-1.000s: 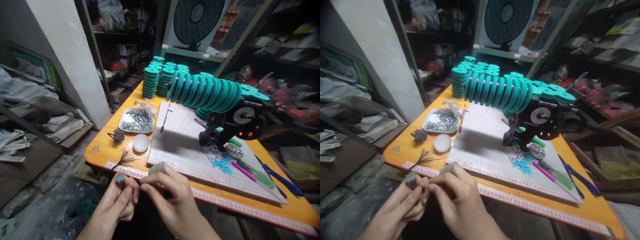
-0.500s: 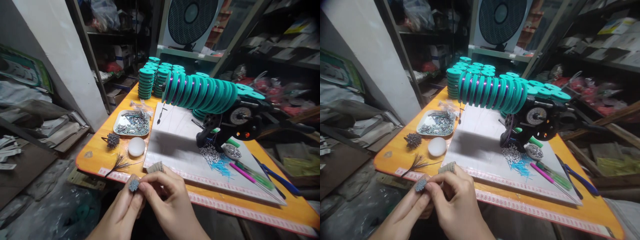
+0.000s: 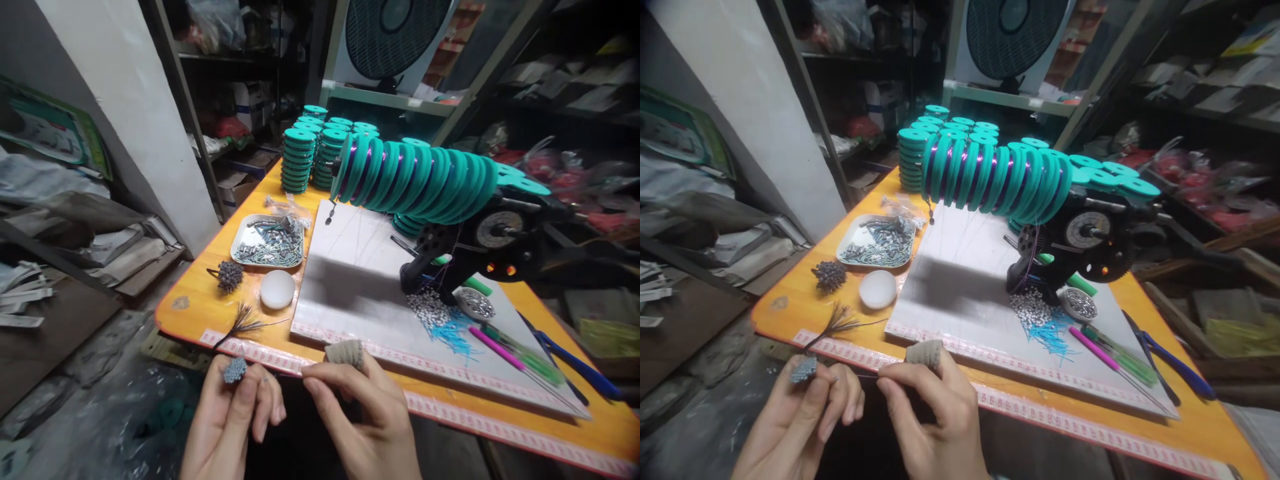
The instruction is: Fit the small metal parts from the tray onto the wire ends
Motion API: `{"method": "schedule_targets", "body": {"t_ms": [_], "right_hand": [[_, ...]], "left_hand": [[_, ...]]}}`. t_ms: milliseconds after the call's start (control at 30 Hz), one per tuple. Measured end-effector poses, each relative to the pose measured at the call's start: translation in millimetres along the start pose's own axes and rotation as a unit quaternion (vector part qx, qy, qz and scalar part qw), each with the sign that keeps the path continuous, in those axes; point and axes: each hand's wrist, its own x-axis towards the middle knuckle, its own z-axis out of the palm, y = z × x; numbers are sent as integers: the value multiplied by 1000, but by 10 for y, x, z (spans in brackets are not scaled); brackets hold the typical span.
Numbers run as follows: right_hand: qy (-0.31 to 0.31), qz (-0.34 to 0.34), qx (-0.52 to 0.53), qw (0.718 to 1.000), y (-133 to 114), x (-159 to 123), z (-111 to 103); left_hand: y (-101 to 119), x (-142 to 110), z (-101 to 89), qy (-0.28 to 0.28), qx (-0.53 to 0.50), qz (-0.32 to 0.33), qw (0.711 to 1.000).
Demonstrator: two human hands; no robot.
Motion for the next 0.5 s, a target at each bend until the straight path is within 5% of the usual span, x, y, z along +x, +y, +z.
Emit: {"method": "schedule_targets", "body": {"t_ms": [500], "right_hand": [[-15, -9, 25, 1000, -55, -20, -15]], "left_hand": [[6, -50, -1, -30, 23, 34, 999]]}}
